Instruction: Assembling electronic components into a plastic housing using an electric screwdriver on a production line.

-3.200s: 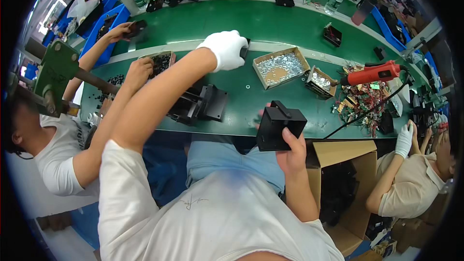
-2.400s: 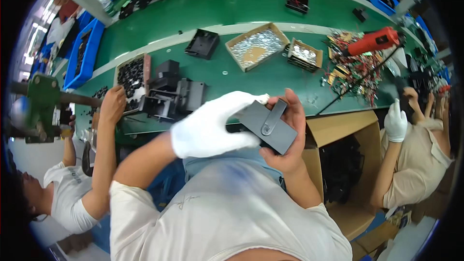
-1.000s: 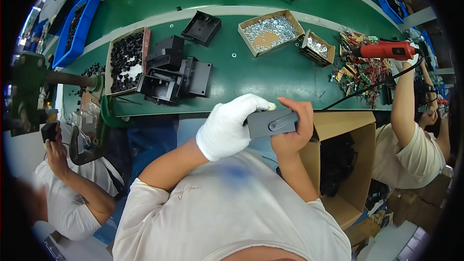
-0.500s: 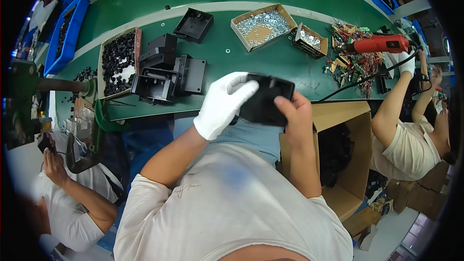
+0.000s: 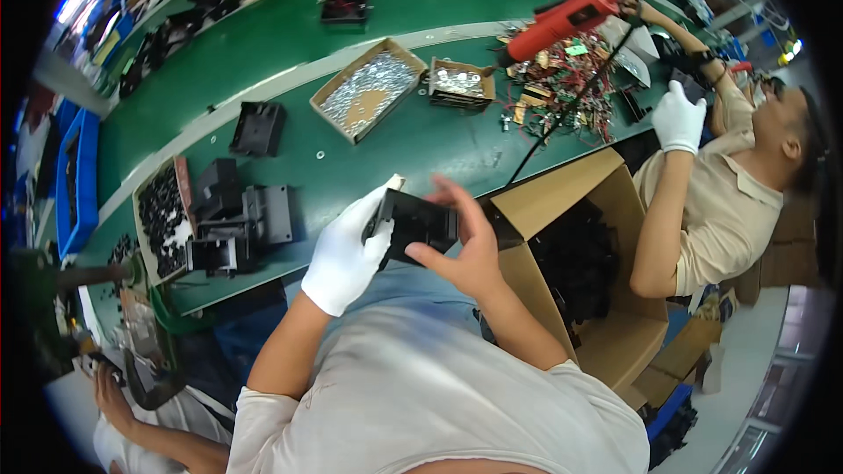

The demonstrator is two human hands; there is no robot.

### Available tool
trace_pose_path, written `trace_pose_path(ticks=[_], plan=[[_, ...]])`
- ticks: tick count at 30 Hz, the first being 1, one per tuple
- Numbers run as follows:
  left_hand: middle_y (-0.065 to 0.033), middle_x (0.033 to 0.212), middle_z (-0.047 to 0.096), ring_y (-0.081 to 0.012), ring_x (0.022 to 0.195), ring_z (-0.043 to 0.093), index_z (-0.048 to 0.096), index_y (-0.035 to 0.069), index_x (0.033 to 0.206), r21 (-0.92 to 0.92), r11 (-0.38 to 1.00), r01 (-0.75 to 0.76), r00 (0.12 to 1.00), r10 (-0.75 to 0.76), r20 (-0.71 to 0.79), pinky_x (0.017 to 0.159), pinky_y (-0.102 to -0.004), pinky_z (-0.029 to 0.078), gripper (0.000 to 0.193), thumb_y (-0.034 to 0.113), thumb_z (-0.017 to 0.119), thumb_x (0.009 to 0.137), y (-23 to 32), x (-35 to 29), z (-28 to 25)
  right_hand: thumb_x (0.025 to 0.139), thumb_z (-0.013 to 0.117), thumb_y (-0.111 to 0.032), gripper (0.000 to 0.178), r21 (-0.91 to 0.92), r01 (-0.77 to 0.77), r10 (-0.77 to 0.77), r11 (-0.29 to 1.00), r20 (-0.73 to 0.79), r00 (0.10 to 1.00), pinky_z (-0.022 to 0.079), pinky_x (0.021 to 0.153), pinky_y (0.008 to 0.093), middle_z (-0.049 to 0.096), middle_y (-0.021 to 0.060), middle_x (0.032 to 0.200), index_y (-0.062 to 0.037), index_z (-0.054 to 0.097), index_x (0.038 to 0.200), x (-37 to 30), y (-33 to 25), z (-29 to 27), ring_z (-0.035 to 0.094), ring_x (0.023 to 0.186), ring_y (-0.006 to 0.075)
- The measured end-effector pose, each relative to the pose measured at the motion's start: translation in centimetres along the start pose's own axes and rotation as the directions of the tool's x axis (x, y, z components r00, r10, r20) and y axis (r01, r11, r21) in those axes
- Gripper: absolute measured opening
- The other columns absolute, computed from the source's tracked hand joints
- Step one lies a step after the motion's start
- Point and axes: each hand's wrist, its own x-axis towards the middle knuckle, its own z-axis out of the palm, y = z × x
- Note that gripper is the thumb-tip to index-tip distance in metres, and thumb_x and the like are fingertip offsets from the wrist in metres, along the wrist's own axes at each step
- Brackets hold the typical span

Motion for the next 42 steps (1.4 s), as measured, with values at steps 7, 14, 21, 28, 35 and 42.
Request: trace_pose_path(ticks=[7, 14, 21, 28, 35, 42], plan=[[-0.0159, 0.115, 0.071, -0.0261, 0.091, 0.07, 0.06, -0.001, 0.134, -0.39, 0.921, 0.029, 0.993, -0.07, -0.094, 0.086, -0.0333, 0.058, 0.043, 0.006, 0.068, 0.093, -0.9, 0.7, 3.0, 0.073, 0.094, -0.011, 0.079, 0.238, -0.239, 0.193, 0.941, 0.199, 0.961, 0.05, 0.104, 0.0353, 0.067, 0.0155, 0.13, 0.0032, 0.055, 0.141, -0.1, 0.7, -0.8, 0.065, 0.115, 0.0233], [-0.0156, 0.116, 0.069, -0.019, 0.092, 0.066, 0.062, -0.002, 0.128, -0.596, 0.756, 0.27, 0.905, -0.411, -0.111, 0.057, -0.0224, 0.056, 0.038, 0.002, 0.067, 0.091, 1.0, 1.2, 0.2, 0.104, 0.062, -0.024, 0.026, -0.006, 0.132, -0.115, 0.991, -0.524, 0.844, 0.046, 0.057, 0.0223, 0.071, 0.008, 0.081, -0.0009, 0.071, 0.099, 5.2, -1.7, -11.3, 0.064, 0.065, 0.0152], [-0.0112, 0.103, 0.073, -0.016, 0.072, 0.069, 0.065, 0.0, 0.126, -0.336, 0.907, 0.255, 0.944, -0.309, -0.117, 0.056, -0.0219, 0.057, 0.038, 0.002, 0.073, 0.089, -3.0, 2.2, -0.8, 0.091, 0.076, -0.033, 0.035, -0.689, -0.246, 0.23, 0.682, -0.118, 0.966, 0.048, 0.058, 0.0245, 0.071, 0.005, 0.072, 0.002, 0.078, 0.093, 18.6, 1.9, -12.7, 0.062, 0.059, 0.0134], [-0.0096, 0.103, 0.074, -0.0168, 0.088, 0.068, 0.07, 0.001, 0.117, -0.271, 0.963, 0.009, 0.983, -0.059, -0.175, 0.082, -0.0282, 0.057, 0.035, -0.004, 0.074, 0.082, -5.9, 1.1, -1.3, 0.083, 0.077, -0.023, 0.023, -0.725, -0.109, 0.219, 0.68, 0.059, 0.974, 0.05, 0.06, 0.0312, 0.066, 0.0059, 0.068, -0.0007, 0.073, 0.085, 20.5, 3.4, -13.7, 0.061, 0.061, 0.0183], [-0.0116, 0.114, 0.072, -0.0195, 0.095, 0.068, 0.067, 0.0, 0.123, -0.306, 0.951, -0.045, 0.987, -0.006, -0.162, 0.093, -0.0323, 0.053, 0.043, -0.009, 0.07, 0.082, -4.9, 1.2, -3.5, 0.095, 0.065, -0.002, 0.019, 0.408, -0.301, 0.353, 0.862, -0.055, 0.934, 0.043, 0.054, 0.0172, 0.07, 0.0051, 0.098, -0.0026, 0.066, 0.114, 16.6, 0.5, -15.9, 0.062, 0.073, 0.0111], [-0.0144, 0.128, 0.067, -0.0208, 0.101, 0.067, 0.057, 0.0, 0.139, -0.732, 0.674, 0.101, 0.978, -0.203, -0.053, 0.097, -0.0343, 0.052, 0.061, -0.002, 0.072, 0.08, -2.7, 2.1, -3.4, 0.097, 0.06, 0.001, 0.026, 0.712, -0.282, 0.265, 0.643, 0.138, 0.954, 0.045, 0.057, 0.0191, 0.067, 0.0089, 0.108, -0.0026, 0.061, 0.123, 13.6, 1.2, -17.6, 0.061, 0.079, 0.0125]])
